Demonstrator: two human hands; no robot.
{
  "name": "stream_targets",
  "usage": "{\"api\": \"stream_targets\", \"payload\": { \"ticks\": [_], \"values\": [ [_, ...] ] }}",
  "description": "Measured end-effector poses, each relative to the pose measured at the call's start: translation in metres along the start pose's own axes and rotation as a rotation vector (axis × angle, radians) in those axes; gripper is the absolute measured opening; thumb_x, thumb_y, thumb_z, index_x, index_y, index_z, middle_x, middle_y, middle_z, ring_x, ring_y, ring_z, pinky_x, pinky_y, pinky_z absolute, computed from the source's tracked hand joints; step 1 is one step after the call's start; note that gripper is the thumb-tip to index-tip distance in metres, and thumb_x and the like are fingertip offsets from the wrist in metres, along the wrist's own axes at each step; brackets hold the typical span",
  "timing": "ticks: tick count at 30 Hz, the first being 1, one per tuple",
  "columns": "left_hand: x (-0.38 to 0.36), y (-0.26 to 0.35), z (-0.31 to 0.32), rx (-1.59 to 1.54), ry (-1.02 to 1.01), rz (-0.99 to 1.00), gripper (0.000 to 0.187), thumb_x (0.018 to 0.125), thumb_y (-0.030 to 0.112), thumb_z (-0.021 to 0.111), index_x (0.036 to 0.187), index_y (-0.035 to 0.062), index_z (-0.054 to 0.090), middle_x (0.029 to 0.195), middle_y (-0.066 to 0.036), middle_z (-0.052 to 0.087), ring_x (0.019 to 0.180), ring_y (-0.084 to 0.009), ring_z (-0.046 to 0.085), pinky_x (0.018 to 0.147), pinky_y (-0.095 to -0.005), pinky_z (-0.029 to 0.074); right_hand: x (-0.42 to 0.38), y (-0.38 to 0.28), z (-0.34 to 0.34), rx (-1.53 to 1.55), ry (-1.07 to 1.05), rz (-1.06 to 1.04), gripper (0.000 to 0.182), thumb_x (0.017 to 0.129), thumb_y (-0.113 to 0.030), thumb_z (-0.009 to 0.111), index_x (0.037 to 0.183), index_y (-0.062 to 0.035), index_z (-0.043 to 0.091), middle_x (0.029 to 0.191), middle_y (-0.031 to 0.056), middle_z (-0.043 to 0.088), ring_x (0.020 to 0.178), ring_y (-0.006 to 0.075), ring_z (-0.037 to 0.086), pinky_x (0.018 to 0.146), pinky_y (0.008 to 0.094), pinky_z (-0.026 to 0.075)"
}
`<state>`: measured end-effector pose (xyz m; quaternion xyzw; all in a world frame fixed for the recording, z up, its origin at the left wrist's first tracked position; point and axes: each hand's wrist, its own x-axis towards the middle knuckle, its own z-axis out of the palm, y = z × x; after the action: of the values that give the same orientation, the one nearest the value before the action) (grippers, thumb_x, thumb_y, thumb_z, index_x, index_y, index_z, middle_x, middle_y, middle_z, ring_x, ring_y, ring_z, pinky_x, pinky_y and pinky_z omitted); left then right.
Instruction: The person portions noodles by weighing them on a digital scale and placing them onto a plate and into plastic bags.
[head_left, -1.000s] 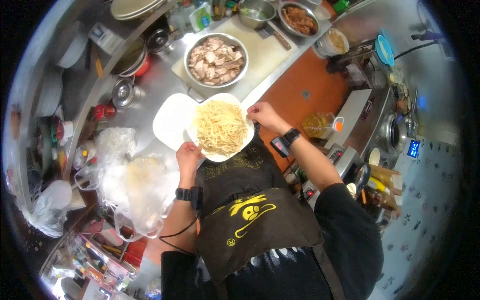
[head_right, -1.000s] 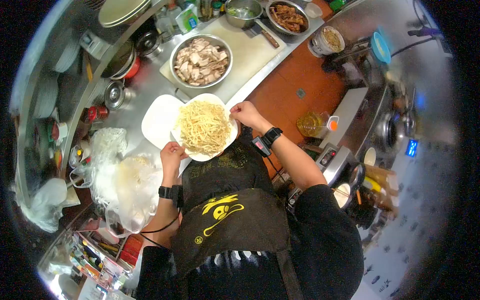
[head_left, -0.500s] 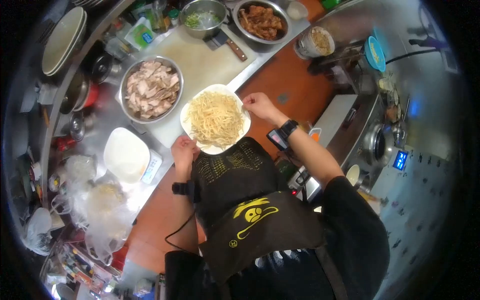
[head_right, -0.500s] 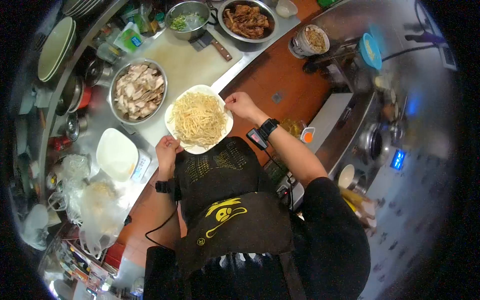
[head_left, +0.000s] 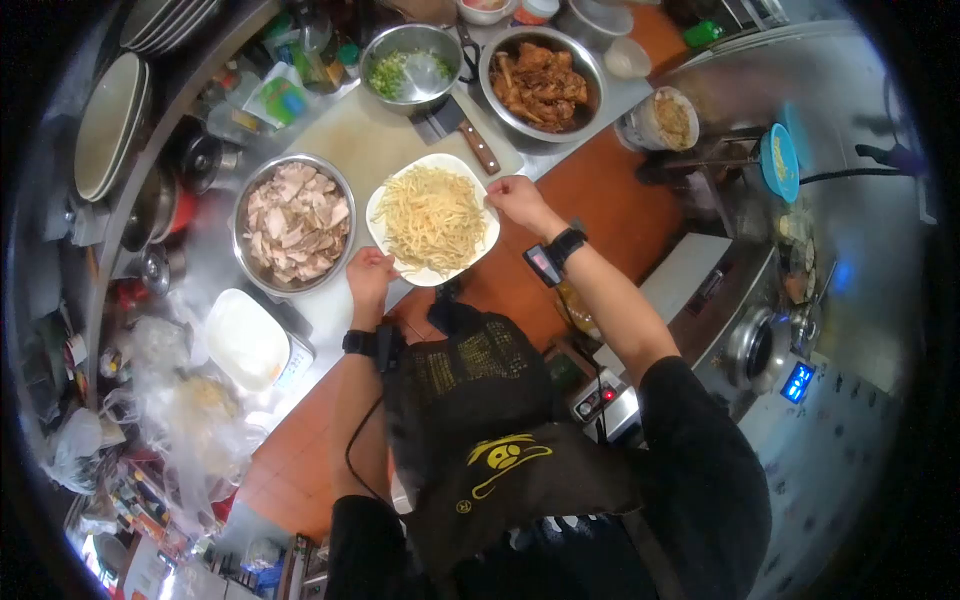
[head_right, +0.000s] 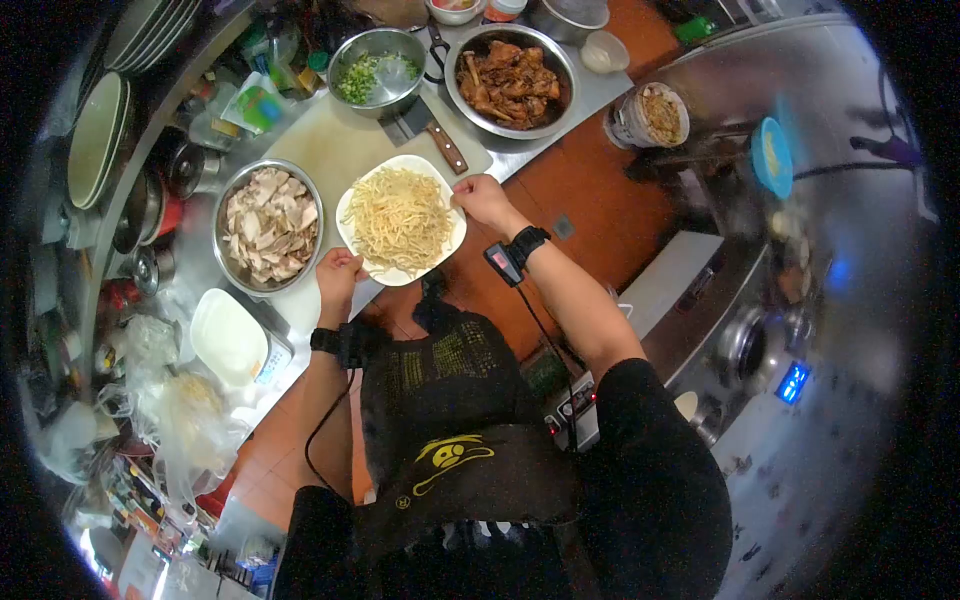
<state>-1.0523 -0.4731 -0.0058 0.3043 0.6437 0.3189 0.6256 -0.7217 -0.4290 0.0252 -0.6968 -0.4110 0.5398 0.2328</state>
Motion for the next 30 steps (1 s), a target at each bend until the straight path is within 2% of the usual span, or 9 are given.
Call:
{"api": "stream_targets", "payload": {
  "ticks": [11, 21, 23, 24, 25, 26, 27, 28, 30],
  "values": [
    [0.019, 0.001, 0.009, 0.017, 0.056, 0.028, 0.011, 0.085, 0.001, 0.067, 0.093, -0.0024, 0.06, 0.079, -0.007, 0.061, 0.062, -0.0153, 0.063, 0.056, -0.0277, 0.054, 0.019, -0.003, 0.002, -0.006, 0.048, -0.038, 0.017, 0.083, -0.011, 0.072, 0.094, 0.0026, 0.07, 0.083, 0.0053, 0.069, 0.075, 0.0134, 0.063, 0.071, 0.0285, 0.051],
    [0.023, -0.002, 0.004, 0.097, 0.064, 0.075, 0.011, 0.09, 0.007, 0.068, 0.093, -0.0003, 0.06, 0.075, -0.006, 0.064, 0.062, -0.0139, 0.063, 0.058, -0.0285, 0.055, 0.023, 0.015, 0.014, 0.064, 0.137, -0.08, 0.02, 0.085, -0.013, 0.071, 0.098, 0.0018, 0.072, 0.085, 0.0076, 0.072, 0.078, 0.0143, 0.065, 0.072, 0.0288, 0.052],
    [0.028, -0.028, 0.008, 0.104, 0.066, 0.132, 0.015, 0.09, 0.013, 0.068, 0.094, -0.0014, 0.064, 0.076, -0.009, 0.068, 0.064, -0.0149, 0.066, 0.058, -0.0292, 0.054, 0.014, 0.017, 0.007, -0.015, 0.235, -0.188, 0.021, 0.088, -0.015, 0.067, 0.102, 0.0004, 0.072, 0.091, 0.0111, 0.074, 0.084, 0.0179, 0.068, 0.077, 0.0312, 0.054],
    [0.029, -0.039, -0.008, 0.131, 0.103, 0.166, 0.017, 0.09, 0.015, 0.067, 0.093, -0.001, 0.066, 0.077, -0.01, 0.07, 0.064, -0.0153, 0.066, 0.059, -0.0306, 0.054, 0.013, 0.022, 0.007, -0.146, 0.293, -0.221, 0.023, 0.091, -0.016, 0.064, 0.105, -0.0011, 0.073, 0.096, 0.0143, 0.075, 0.089, 0.0206, 0.07, 0.081, 0.0334, 0.054],
    [0.0, -0.023, -0.041, 0.032, 0.01, 0.17, 0.02, 0.089, 0.017, 0.065, 0.094, -0.001, 0.069, 0.08, -0.014, 0.073, 0.064, -0.0199, 0.067, 0.062, -0.0337, 0.054, 0.01, 0.024, 0.042, -0.211, 0.23, -0.229, 0.022, 0.092, -0.015, 0.063, 0.106, -0.0002, 0.073, 0.098, 0.0145, 0.075, 0.091, 0.0196, 0.069, 0.083, 0.0335, 0.054],
    [-0.007, -0.017, -0.03, 0.091, 0.102, 0.14, 0.02, 0.088, 0.015, 0.065, 0.098, -0.0018, 0.069, 0.081, -0.017, 0.073, 0.069, -0.0234, 0.069, 0.065, -0.0341, 0.055, -0.003, 0.012, 0.0, 0.018, 0.28, -0.065, 0.023, 0.095, -0.015, 0.063, 0.109, 0.0011, 0.071, 0.103, 0.0132, 0.074, 0.093, 0.0186, 0.069, 0.084, 0.0331, 0.054],
    [-0.013, -0.009, -0.017, 0.147, 0.193, 0.104, 0.022, 0.087, 0.013, 0.065, 0.102, -0.0025, 0.069, 0.082, -0.02, 0.072, 0.073, -0.0269, 0.071, 0.068, -0.0344, 0.055, 0.007, 0.046, 0.004, 0.131, 0.321, -0.11, 0.024, 0.097, -0.014, 0.063, 0.114, 0.0022, 0.068, 0.109, 0.0123, 0.073, 0.096, 0.0175, 0.067, 0.084, 0.0324, 0.054],
    [-0.028, -0.003, -0.006, 0.17, 0.14, 0.098, 0.022, 0.088, 0.009, 0.065, 0.107, -0.0034, 0.066, 0.086, -0.016, 0.071, 0.08, -0.0238, 0.07, 0.072, -0.0339, 0.057, -0.016, 0.024, 0.011, 0.025, 0.38, -0.151, 0.024, 0.096, -0.013, 0.064, 0.115, 0.0013, 0.067, 0.106, 0.0094, 0.071, 0.092, 0.0147, 0.066, 0.081, 0.0299, 0.053],
    [-0.065, 0.007, -0.041, 0.199, 0.173, 0.094, 0.024, 0.089, 0.004, 0.065, 0.112, -0.0043, 0.063, 0.09, -0.013, 0.069, 0.088, -0.0207, 0.068, 0.075, -0.0334, 0.058, -0.036, 0.052, -0.002, 0.273, 0.341, -0.052, 0.022, 0.094, -0.011, 0.067, 0.115, -0.0022, 0.067, 0.096, 0.0019, 0.068, 0.08, 0.0084, 0.06, 0.069, 0.0251, 0.051]
  ]
}}
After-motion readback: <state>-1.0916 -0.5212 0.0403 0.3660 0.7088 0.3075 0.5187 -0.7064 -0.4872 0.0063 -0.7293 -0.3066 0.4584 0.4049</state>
